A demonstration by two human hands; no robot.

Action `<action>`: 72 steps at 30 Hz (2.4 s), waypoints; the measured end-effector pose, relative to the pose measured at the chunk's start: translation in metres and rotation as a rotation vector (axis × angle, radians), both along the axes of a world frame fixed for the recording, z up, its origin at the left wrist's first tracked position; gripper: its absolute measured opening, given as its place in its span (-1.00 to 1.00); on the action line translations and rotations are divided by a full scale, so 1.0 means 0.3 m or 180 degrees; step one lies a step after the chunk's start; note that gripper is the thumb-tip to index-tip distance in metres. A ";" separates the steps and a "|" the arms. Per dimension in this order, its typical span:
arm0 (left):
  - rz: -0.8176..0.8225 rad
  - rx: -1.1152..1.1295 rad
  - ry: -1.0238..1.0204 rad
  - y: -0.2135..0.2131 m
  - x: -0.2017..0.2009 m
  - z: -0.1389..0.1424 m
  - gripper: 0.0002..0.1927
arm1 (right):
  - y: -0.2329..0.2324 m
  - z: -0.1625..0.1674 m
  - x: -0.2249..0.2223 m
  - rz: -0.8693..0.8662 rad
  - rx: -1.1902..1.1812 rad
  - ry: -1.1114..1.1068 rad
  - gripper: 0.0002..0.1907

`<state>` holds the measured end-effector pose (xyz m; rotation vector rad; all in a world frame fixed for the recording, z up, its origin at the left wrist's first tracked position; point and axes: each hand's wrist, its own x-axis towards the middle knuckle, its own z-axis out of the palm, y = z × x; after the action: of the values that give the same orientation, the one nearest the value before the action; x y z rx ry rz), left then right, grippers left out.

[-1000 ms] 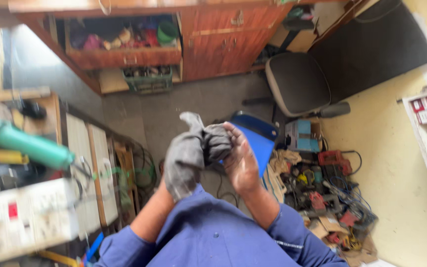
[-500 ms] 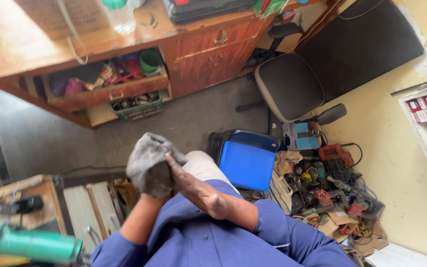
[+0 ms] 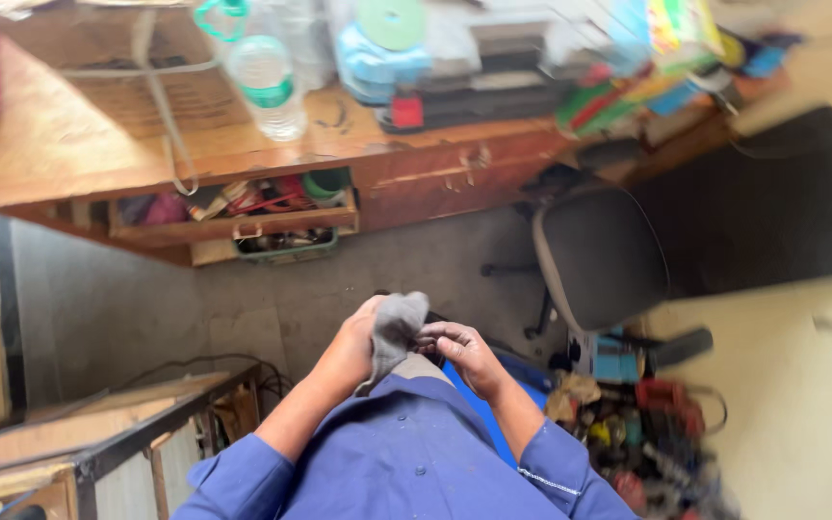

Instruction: The person retrieves a cloth from a drawer, wipes hands, then applies grease to small mechanical parts and assembles them into a larger component clamped in a vise. The person handles gears, bearings, and a cylindrical housing, fitting them together by hand.

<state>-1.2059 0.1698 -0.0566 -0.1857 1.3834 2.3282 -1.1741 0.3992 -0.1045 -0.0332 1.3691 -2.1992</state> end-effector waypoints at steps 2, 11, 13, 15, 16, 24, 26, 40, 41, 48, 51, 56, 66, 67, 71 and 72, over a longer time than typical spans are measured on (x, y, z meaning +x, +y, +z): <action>-0.0244 -0.1641 0.2028 -0.044 -0.066 0.001 -0.72 | -0.018 -0.059 -0.141 0.0084 -0.0157 -0.0463 -0.44; 0.0526 -0.2413 0.0969 -0.245 -0.134 -0.291 -0.79 | -0.361 -0.485 -0.583 0.1526 0.2298 0.0282 -0.41; 0.0677 -0.2812 0.0818 -0.310 -0.126 -0.417 -0.76 | -0.436 -0.584 -0.634 0.1802 0.3045 0.0839 -0.41; 0.0518 -0.3378 0.0700 -0.380 -0.136 -0.559 -0.78 | -0.518 -0.688 -0.720 0.1994 0.3756 0.1609 -0.42; 0.0340 -0.3780 0.0691 -0.434 -0.183 -0.647 -0.81 | -0.581 -0.748 -0.782 0.1827 0.3810 0.2031 -0.40; 0.0119 -0.5147 0.1185 -0.676 -0.595 -1.162 -0.30 | -0.824 -1.115 -0.989 0.1457 0.4029 0.3605 -0.38; 0.0445 -0.5292 0.1806 -0.694 -0.667 -1.225 -0.25 | -0.844 -1.162 -0.998 0.1319 0.4109 0.3849 -0.41; 0.0366 -0.6006 0.1285 -0.609 -0.718 -1.417 -0.67 | -0.806 -1.296 -0.992 0.0597 0.3911 0.4208 -0.64; 0.0473 -0.5993 0.1315 -0.603 -0.712 -1.418 -0.66 | -0.796 -1.300 -0.989 0.0584 0.3860 0.4192 -0.64; 0.0670 -0.5986 0.1286 -0.583 -0.718 -1.425 -0.63 | -0.751 -1.343 -1.002 0.0465 0.3658 0.3889 -0.61; 0.0683 -0.5876 0.1304 -0.592 -0.722 -1.453 -0.66 | -0.740 -1.383 -1.015 0.0494 0.3687 0.3745 -0.66; 0.0524 -0.5899 0.1306 -0.604 -0.737 -1.523 -0.70 | -0.708 -1.467 -1.031 0.0444 0.3712 0.3777 -0.67; 0.0687 -0.5838 0.1379 -0.618 -0.348 -1.692 -0.66 | -0.640 -1.553 -0.616 0.0361 0.3485 0.3632 -0.67; 0.0637 -0.5820 0.1389 -0.616 -0.323 -1.704 -0.64 | -0.636 -1.554 -0.600 0.0354 0.3442 0.3661 -0.68; 0.0198 -0.5857 0.1054 -0.616 -0.320 -1.714 -0.66 | -0.624 -1.551 -0.596 0.0389 0.3411 0.3767 -0.66; 0.0322 -0.5824 0.1176 -0.617 -0.324 -1.708 -0.65 | -0.625 -1.551 -0.598 0.0405 0.3420 0.3795 -0.65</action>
<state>-1.3032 -0.0151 -0.5691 -0.3068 3.1860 0.4057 -1.3535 0.2116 -0.5697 -1.0981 2.8511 -0.9597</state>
